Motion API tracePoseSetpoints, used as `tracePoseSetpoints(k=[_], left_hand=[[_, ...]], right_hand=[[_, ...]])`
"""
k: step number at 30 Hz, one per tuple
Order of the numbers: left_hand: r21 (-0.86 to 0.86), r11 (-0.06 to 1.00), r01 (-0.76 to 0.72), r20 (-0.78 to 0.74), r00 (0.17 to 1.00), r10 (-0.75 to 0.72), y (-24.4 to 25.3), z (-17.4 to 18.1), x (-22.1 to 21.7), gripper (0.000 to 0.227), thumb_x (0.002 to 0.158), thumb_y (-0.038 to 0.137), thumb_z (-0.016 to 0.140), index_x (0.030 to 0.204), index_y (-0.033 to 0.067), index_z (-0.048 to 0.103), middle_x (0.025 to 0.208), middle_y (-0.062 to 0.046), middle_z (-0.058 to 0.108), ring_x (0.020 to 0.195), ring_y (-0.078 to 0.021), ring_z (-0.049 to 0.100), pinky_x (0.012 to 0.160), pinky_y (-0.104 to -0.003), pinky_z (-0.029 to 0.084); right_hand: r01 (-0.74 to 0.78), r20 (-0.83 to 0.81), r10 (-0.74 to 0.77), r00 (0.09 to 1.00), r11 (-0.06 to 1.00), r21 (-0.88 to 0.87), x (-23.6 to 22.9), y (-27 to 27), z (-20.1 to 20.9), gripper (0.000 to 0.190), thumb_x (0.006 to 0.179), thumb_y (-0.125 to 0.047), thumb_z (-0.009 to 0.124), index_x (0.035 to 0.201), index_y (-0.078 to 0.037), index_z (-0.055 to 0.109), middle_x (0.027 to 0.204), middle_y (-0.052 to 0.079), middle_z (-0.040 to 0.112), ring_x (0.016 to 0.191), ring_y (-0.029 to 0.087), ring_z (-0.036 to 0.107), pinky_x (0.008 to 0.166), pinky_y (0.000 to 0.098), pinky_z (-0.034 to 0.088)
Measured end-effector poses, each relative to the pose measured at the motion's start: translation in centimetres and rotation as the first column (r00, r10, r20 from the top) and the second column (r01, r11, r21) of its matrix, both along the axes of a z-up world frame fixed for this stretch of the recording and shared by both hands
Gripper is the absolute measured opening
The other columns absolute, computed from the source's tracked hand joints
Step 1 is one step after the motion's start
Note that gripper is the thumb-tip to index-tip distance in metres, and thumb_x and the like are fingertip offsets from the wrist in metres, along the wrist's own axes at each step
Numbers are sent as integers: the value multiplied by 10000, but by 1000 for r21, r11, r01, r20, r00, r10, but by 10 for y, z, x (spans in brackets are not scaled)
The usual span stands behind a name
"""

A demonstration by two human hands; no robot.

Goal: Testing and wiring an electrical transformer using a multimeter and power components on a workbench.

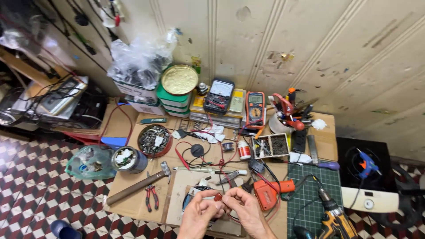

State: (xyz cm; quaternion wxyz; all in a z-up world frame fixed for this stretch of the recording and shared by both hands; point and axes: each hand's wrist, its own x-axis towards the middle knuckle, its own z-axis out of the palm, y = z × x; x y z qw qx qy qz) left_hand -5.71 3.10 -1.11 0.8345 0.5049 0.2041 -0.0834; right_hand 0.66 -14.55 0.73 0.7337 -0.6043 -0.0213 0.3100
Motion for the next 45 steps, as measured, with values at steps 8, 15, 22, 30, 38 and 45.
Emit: tracePoseSetpoints(k=[8, 15, 22, 30, 38, 45], left_hand=[[-33, 981, -190, 87, 978, 192, -43, 101, 9, 411, 914, 66, 705, 1301, -32, 612, 956, -109, 761, 884, -140, 710, 830, -258, 569], [-70, 991, -113, 185, 975, 125, -47, 140, 13, 369, 903, 42, 712, 1259, -43, 658, 1091, -118, 786, 974, -132, 720, 901, -256, 568], [-114, 986, -126, 206, 968, 147, -43, 147, 12, 362, 915, 31, 707, 1268, -46, 677, 1087, -116, 764, 980, -137, 711, 906, -262, 573], [-162, 980, -117, 241, 958, 154, -41, 142, 17, 356, 932, 35, 696, 1280, -34, 679, 1113, -105, 764, 996, -123, 705, 924, -255, 568], [-144, 983, -115, 204, 968, 144, -38, 144, 19, 366, 934, 59, 696, 1291, -17, 684, 1087, -95, 766, 966, -108, 702, 901, -247, 566], [-119, 986, -116, 177, 975, 136, -38, 144, 20, 366, 931, 82, 701, 1284, -13, 689, 1074, -86, 768, 952, -102, 703, 889, -240, 568]], right_hand=[[295, -19, -295, 955, 950, 99, -16, -4, 78, 155, 942, -111, 663, 984, 34, 702, 839, 77, 715, 793, 137, 666, 754, 300, 546], [390, -114, -374, 920, 896, 210, -13, -14, 107, 180, 942, -88, 651, 1038, 51, 712, 991, 96, 741, 900, 143, 646, 872, 316, 520], [355, -32, -357, 934, 911, 210, -14, -13, 122, 171, 952, -84, 650, 1034, 60, 694, 1044, 109, 710, 950, 149, 638, 916, 321, 502], [408, -81, -400, 913, 893, 190, -6, -10, 120, 126, 935, -49, 648, 1012, 43, 685, 1103, 113, 714, 972, 158, 639, 925, 328, 497], [399, -81, -391, 917, 902, 163, -3, -9, 117, 119, 938, -50, 649, 1003, 42, 685, 1104, 116, 714, 943, 153, 644, 902, 318, 506], [391, -71, -384, 921, 907, 155, -2, -9, 114, 109, 942, -57, 654, 986, 39, 681, 1091, 120, 711, 928, 154, 647, 906, 316, 510]])
